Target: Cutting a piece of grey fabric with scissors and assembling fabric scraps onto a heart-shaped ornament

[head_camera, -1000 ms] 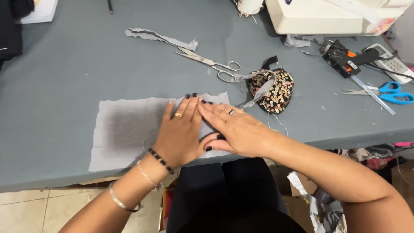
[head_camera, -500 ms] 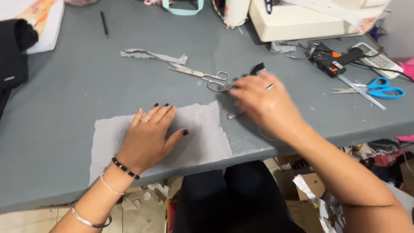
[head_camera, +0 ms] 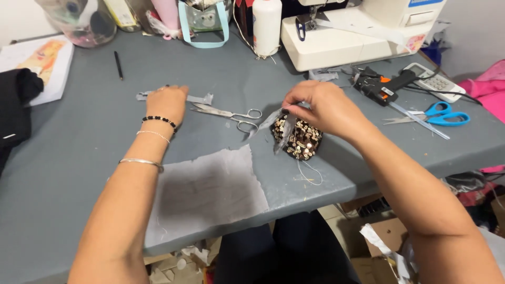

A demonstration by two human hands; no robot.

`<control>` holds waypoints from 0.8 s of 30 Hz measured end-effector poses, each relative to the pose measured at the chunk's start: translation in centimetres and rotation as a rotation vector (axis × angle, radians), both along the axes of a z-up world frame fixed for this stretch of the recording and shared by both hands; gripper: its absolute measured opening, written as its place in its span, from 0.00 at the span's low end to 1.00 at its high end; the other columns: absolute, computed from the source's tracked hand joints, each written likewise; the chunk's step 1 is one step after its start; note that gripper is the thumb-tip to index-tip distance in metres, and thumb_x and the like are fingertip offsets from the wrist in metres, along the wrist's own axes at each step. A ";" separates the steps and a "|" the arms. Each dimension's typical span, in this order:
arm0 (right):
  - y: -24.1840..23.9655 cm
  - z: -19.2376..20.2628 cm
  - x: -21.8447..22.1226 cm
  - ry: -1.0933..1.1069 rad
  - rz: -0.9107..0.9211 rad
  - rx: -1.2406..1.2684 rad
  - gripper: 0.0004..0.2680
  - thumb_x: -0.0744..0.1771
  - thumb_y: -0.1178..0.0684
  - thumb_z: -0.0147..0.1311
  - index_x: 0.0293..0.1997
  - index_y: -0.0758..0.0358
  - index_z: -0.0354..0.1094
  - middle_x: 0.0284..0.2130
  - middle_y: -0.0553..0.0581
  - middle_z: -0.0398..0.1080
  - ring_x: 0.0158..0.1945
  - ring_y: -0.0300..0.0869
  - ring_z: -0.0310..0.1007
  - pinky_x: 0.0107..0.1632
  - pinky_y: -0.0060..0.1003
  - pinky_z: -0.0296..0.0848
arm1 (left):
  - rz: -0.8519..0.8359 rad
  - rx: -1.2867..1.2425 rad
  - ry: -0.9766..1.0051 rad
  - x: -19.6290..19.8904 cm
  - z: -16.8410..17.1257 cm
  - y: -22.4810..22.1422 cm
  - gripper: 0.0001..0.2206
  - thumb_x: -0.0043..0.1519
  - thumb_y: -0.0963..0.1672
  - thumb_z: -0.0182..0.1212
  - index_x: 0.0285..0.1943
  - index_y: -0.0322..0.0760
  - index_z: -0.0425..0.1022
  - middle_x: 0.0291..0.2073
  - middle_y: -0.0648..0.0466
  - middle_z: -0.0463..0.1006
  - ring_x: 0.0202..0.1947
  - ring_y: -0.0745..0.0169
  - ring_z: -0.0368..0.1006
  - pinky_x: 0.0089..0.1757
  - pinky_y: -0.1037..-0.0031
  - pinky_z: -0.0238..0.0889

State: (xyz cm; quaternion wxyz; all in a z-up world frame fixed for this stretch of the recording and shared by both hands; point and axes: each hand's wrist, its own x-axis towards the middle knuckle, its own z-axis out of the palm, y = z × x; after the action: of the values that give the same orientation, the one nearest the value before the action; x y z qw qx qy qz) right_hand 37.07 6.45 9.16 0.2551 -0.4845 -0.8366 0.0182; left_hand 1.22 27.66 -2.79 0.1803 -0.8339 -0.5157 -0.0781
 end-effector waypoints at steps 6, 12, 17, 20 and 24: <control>0.3 3.7 -0.2 0.416 -0.018 0.112 0.03 0.73 0.59 0.48 0.49 0.63 0.67 0.40 0.53 0.79 0.43 0.36 0.78 0.46 0.30 0.73 | 0.168 -0.134 0.169 -2.5 -0.7 1.1 0.21 0.45 0.34 0.55 0.40 0.56 0.78 0.32 0.55 0.82 0.39 0.48 0.78 0.39 0.62 0.65; 5.7 0.1 3.9 0.985 -0.019 0.159 0.05 0.74 0.54 0.46 0.57 0.55 0.62 0.38 0.53 0.74 0.25 0.30 0.59 0.28 0.23 0.62 | 0.136 0.087 0.136 -2.6 0.7 0.6 0.13 0.39 0.36 0.55 0.28 0.50 0.75 0.24 0.57 0.76 0.30 0.49 0.74 0.33 0.66 0.61; 7.3 -3.1 4.7 1.277 0.075 -0.067 0.09 0.72 0.62 0.41 0.55 0.61 0.69 0.48 0.57 0.74 0.44 0.41 0.79 0.48 0.34 0.83 | -0.215 0.236 -0.704 3.8 8.9 -3.3 0.09 0.54 0.42 0.57 0.42 0.46 0.77 0.32 0.59 0.77 0.33 0.55 0.73 0.38 0.62 0.64; 5.9 -3.1 3.2 0.955 0.119 0.002 0.12 0.73 0.50 0.47 0.64 0.58 0.64 0.57 0.54 0.71 0.57 0.39 0.72 0.59 0.34 0.74 | -0.468 0.087 -0.896 11.1 12.2 -7.3 0.09 0.56 0.40 0.57 0.41 0.44 0.80 0.34 0.59 0.82 0.33 0.66 0.77 0.40 0.73 0.68; 5.6 -3.4 2.7 0.878 0.357 -0.055 0.21 0.70 0.61 0.55 0.72 0.67 0.52 0.68 0.65 0.59 0.67 0.47 0.67 0.73 0.39 0.67 | -0.606 -0.195 -1.061 18.9 12.5 -11.3 0.11 0.58 0.36 0.55 0.41 0.42 0.81 0.37 0.58 0.84 0.37 0.70 0.80 0.36 0.83 0.71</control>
State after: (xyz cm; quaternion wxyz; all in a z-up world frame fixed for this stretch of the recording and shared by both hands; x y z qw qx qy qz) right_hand 39.79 12.04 5.71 0.5647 -0.2860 -0.7191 0.2869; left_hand 20.07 16.39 9.68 -0.2081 -0.8035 -0.2803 -0.4822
